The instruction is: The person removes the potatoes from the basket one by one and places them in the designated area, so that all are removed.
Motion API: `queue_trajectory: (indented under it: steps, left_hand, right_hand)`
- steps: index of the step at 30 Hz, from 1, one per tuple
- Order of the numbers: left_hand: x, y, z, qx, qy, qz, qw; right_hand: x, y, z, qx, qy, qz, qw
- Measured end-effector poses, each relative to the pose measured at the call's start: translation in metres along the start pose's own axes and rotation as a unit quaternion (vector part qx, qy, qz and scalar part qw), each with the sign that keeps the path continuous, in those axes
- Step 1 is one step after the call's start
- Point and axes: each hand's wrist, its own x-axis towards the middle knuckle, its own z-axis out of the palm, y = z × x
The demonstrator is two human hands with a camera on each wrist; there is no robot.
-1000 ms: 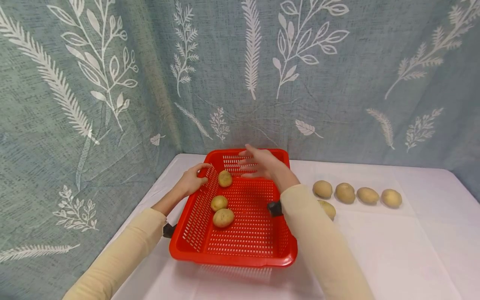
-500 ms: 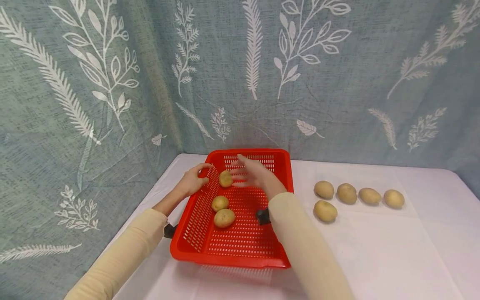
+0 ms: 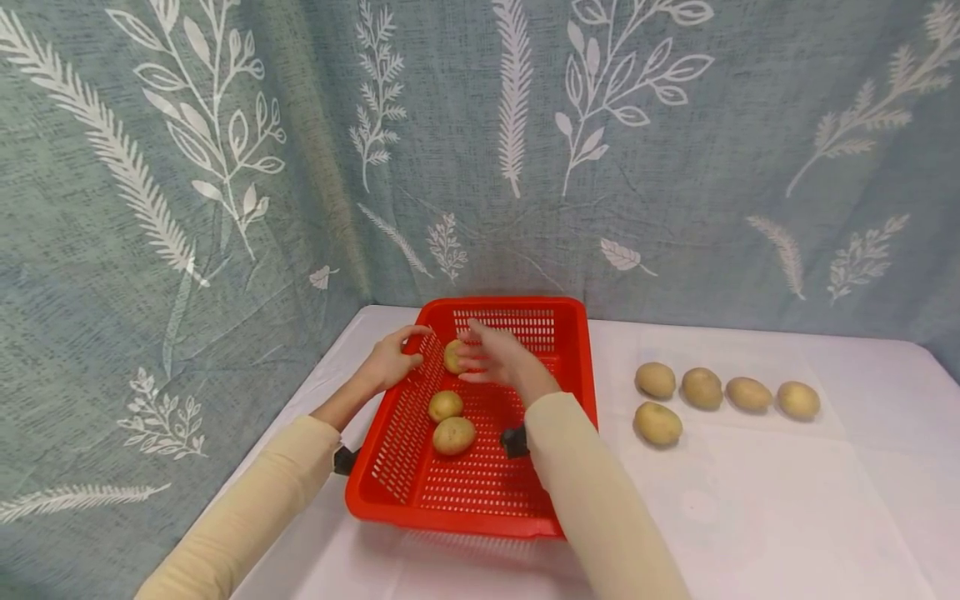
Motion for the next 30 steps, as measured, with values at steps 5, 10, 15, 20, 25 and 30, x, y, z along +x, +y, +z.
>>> queue_trajectory:
  steps: [5,10,15,20,25,30]
  left_hand:
    - [-0.001,-0.001,0.000,-0.006,0.002,-0.002,1.0000]
    - [0.000,-0.002,0.000,-0.003,0.002,-0.002,1.0000]
    - [0.000,-0.002,0.000,0.000,0.000,0.000,1.0000]
    - [-0.002,-0.001,-0.002,-0.010,0.004,0.002,0.9999]
    - [-0.002,-0.001,-0.003,-0.011,0.003,0.004,0.9999]
    - [-0.002,-0.001,-0.002,-0.002,0.006,0.002,1.0000]
  right_hand:
    - [0.005,0.007,-0.003,-0.005,0.019,0.012,0.9997]
    - [0.012,0.014,-0.004,-0.033,0.021,0.019,0.9990]
    - [0.012,0.021,-0.002,-0.089,0.007,0.027,0.9956]
    - [0.015,0.028,0.001,-0.156,-0.007,0.042,0.9868]
    - [0.013,0.030,0.008,-0.185,-0.017,0.059,0.9809]
    - [0.013,0.034,0.013,-0.212,-0.026,0.056,0.9754]
